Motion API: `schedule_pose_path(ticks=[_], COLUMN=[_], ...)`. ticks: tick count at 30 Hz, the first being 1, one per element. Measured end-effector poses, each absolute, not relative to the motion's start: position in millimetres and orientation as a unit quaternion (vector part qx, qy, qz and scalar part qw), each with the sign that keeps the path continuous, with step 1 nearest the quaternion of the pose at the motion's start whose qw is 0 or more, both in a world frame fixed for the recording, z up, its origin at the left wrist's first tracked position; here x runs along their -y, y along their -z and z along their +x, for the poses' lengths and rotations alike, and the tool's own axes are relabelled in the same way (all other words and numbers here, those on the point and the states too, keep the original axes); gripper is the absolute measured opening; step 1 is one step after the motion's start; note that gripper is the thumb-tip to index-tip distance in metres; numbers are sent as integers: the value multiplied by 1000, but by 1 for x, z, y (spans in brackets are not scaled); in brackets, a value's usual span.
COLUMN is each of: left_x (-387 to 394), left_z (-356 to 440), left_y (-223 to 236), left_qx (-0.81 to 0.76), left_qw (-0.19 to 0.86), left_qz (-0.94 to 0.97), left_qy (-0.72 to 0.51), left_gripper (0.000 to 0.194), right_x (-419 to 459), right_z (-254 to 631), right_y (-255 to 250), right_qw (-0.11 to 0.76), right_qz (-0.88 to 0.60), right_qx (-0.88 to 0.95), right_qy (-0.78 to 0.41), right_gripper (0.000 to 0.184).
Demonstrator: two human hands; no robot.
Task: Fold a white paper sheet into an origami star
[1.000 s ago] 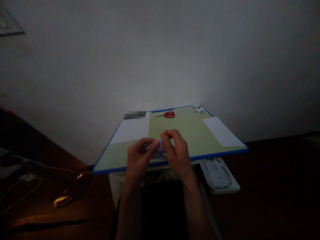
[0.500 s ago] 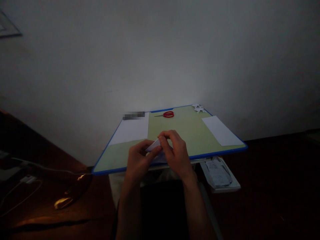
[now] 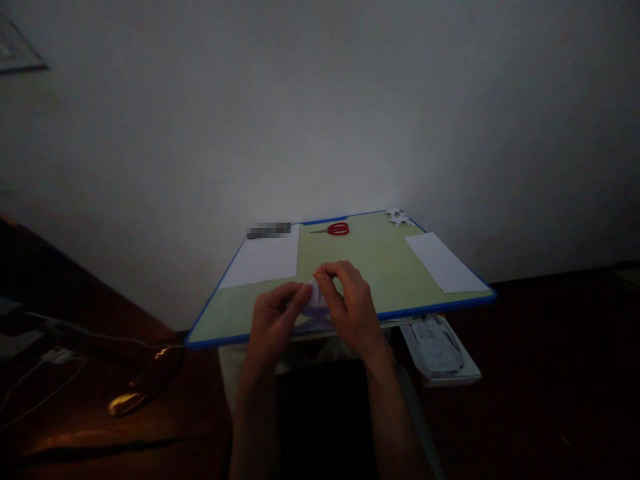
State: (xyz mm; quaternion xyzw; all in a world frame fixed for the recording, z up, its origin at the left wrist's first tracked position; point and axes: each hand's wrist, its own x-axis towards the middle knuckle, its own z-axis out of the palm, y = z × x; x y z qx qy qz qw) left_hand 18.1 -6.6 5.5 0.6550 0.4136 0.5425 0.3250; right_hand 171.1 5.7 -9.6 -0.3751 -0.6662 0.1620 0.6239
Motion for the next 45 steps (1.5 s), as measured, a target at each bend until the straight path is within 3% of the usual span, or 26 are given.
schedule_pose_path(ticks=[13,25,35,45], left_x=[4,7,10,27], left_z=[19,23,21,23], left_y=[-5,-8,-8,-12], left_qx=[-394,-412,-367,-329], left_qw=[349,285,311,326], left_qz=[644,668,627,611], left_qy=[-556,-549,-612,-642], left_gripper=[16,27,4,8], right_x=[-3,-7,-1,11], right_z=[171,175,175,172], right_y=[7,7,5,4], right_qw=[621,614,665,698], right_qz=[-381,-379,-332,-294], right_qx=[665,675,649,633], right_qy=[-165,-156,-165,-160], right_gripper=[11,12,10,10])
